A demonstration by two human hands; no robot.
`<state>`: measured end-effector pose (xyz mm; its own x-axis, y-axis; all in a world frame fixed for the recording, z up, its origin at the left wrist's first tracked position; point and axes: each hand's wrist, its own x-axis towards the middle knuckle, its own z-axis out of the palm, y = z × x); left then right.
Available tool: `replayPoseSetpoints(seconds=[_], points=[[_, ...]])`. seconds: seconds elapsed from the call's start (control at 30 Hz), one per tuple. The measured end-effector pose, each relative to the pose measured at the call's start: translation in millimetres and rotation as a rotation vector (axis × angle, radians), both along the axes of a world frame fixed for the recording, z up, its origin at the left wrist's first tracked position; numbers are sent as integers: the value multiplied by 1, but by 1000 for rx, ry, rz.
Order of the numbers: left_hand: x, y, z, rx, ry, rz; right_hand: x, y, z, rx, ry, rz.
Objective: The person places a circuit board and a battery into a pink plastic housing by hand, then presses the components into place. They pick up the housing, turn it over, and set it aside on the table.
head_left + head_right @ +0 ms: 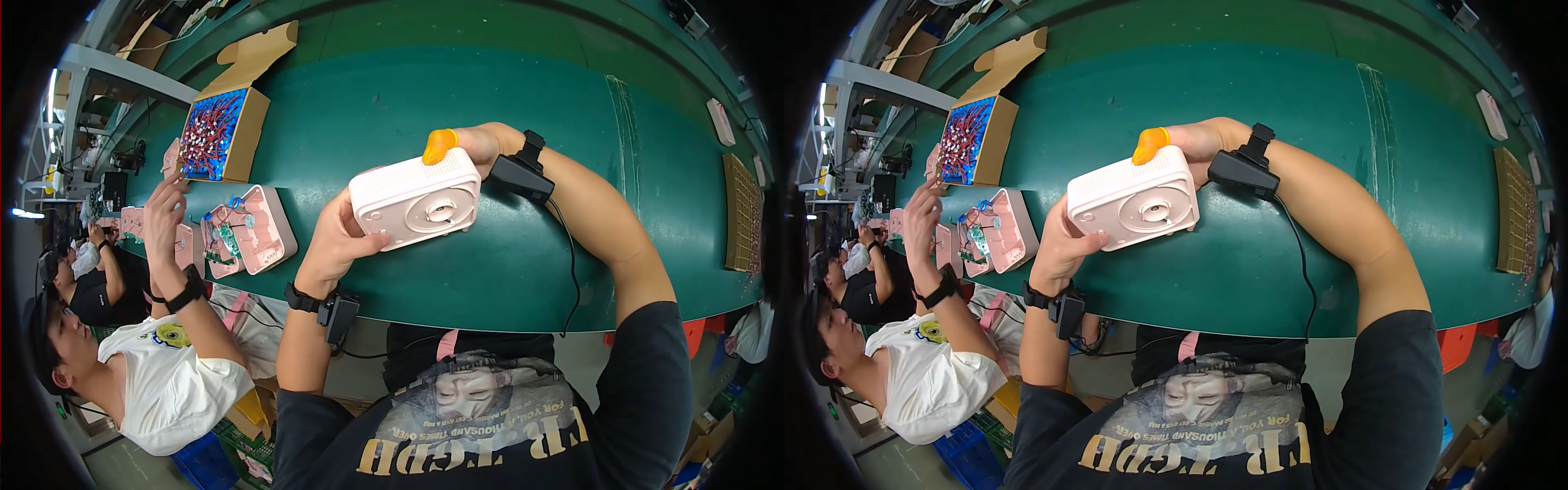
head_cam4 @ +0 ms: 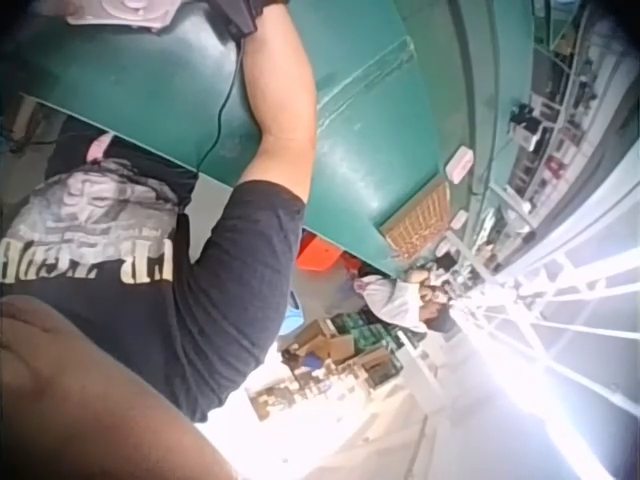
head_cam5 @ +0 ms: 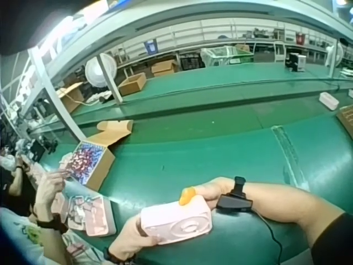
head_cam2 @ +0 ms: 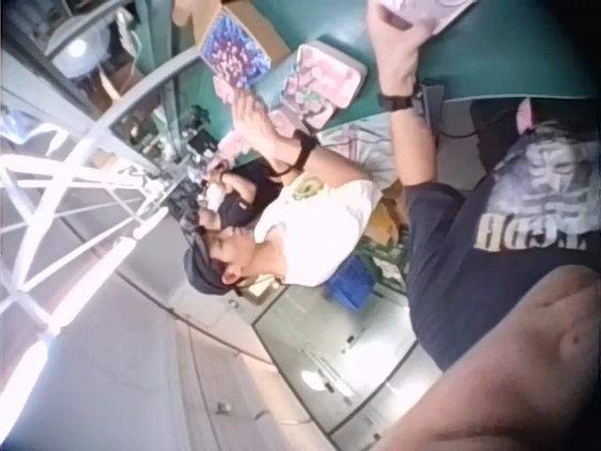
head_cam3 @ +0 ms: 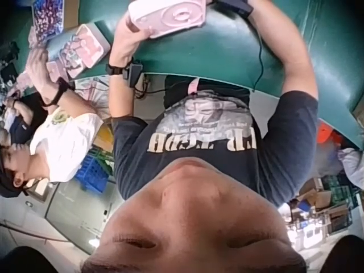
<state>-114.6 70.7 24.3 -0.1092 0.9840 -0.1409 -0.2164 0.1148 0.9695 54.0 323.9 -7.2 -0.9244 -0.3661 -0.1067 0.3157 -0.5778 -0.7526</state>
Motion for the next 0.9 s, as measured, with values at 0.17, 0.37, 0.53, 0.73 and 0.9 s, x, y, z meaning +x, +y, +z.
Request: replayPoseSetpoints(seconds=[0.17,0.37,0.53,0.73,0.9], points=[[-1,-28,6,137,23,-92,-5,-24,18,321,-233,-79],[-7,-18,8,576,686,-183,33,-48,106,1359,459,219],[1,-44,42,625,1261,-52,53,-100,133,1909,597,-97],[9,-29,27,491,1313,156,39,-78,104,2038,499,-196],[-2,-46,20,327,1385,561,62,-26,105,2004,261,-357]])
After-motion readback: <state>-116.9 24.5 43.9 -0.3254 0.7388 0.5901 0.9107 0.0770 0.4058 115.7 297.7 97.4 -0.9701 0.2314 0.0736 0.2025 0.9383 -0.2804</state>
